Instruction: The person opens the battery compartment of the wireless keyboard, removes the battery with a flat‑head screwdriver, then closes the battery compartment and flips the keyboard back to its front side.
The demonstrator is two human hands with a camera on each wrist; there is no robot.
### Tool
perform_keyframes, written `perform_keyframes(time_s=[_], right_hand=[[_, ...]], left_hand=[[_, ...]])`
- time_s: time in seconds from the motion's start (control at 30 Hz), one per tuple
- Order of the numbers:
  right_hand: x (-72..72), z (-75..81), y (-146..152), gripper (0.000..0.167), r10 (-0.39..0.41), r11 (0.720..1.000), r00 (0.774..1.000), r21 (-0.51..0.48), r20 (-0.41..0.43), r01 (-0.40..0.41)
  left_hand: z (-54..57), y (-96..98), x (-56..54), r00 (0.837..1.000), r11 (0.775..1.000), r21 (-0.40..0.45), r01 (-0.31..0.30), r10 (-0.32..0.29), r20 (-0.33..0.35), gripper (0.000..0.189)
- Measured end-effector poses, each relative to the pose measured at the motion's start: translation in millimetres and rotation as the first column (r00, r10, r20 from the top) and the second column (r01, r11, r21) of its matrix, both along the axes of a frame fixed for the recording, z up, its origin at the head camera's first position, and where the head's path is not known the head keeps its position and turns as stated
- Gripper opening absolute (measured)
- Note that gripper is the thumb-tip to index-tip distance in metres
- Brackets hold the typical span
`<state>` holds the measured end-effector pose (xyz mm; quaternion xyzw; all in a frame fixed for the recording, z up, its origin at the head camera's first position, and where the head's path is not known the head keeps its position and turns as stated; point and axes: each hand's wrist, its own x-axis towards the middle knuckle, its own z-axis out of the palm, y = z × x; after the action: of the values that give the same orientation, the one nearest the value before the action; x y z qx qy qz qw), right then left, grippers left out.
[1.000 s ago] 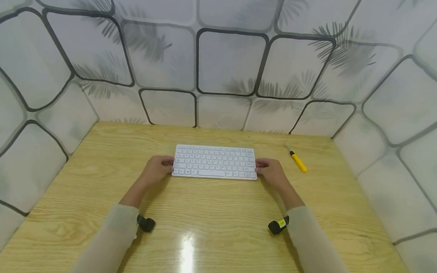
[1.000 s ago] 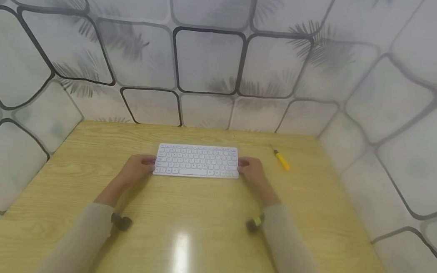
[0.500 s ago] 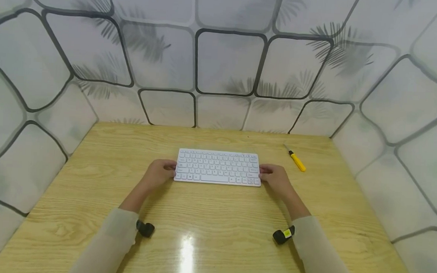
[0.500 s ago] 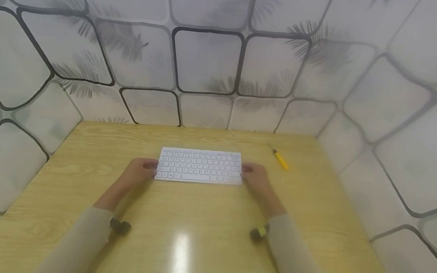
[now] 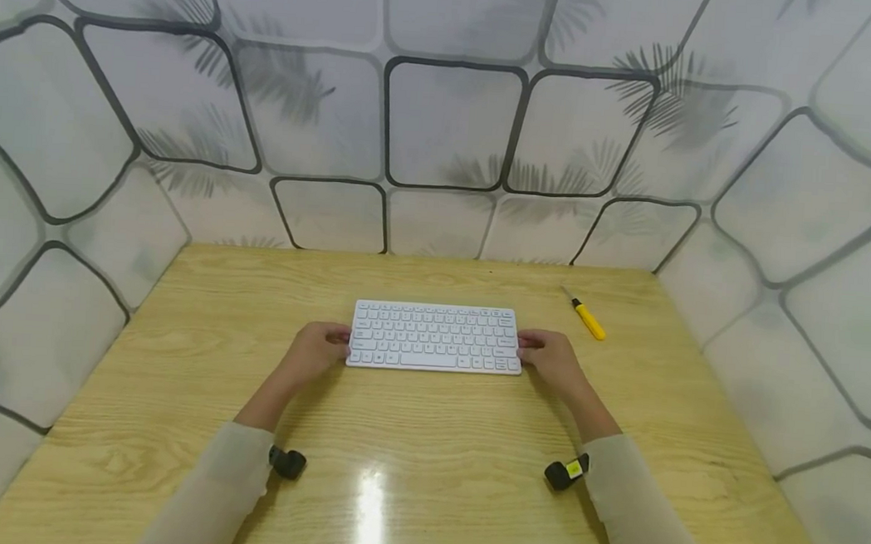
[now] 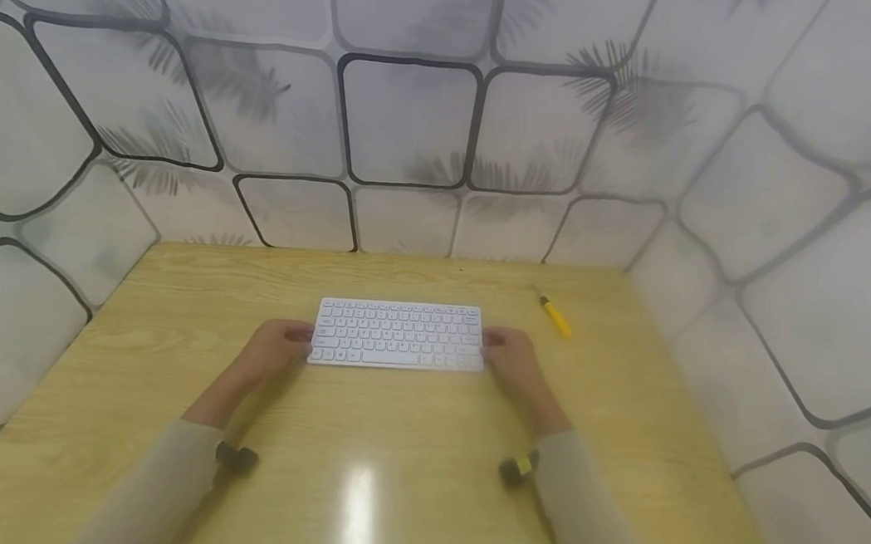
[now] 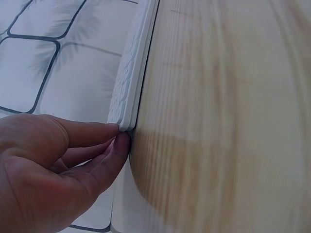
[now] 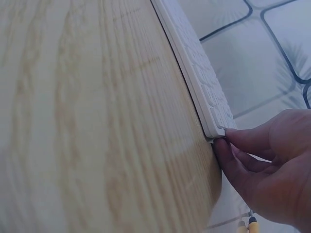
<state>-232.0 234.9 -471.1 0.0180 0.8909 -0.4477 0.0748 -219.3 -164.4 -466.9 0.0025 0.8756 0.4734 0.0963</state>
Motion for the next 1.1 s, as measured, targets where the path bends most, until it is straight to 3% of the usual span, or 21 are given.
perform_keyframes(time_s=[0.33, 0.63, 1.1], right_hand=[[-0.8, 1.4, -3.1, 0.036, -0.014, 1.000, 1.000, -0.024, 0.006, 0.014], [-4.3, 3.3, -5.8, 0.038, -0.057, 0.995, 0.996, -0.078, 0.069, 0.063], [-3.2, 17.4, -4.0, 0.042, -0.069, 0.954, 0.992, -0.284, 0.101, 0.096]], left_hand=[[0.9, 0.8, 1.5, 1.000, 1.000, -0.026, 0.007, -0.007, -0.002, 0.037], [3.9, 2.4, 4.8, 1.000, 1.000, -0.021, 0.007, -0.007, -0.022, 0.037], [2.5, 0.0, 11.6, 0.998, 1.000, -0.014, -0.010, 0.009, -0.057, 0.037]])
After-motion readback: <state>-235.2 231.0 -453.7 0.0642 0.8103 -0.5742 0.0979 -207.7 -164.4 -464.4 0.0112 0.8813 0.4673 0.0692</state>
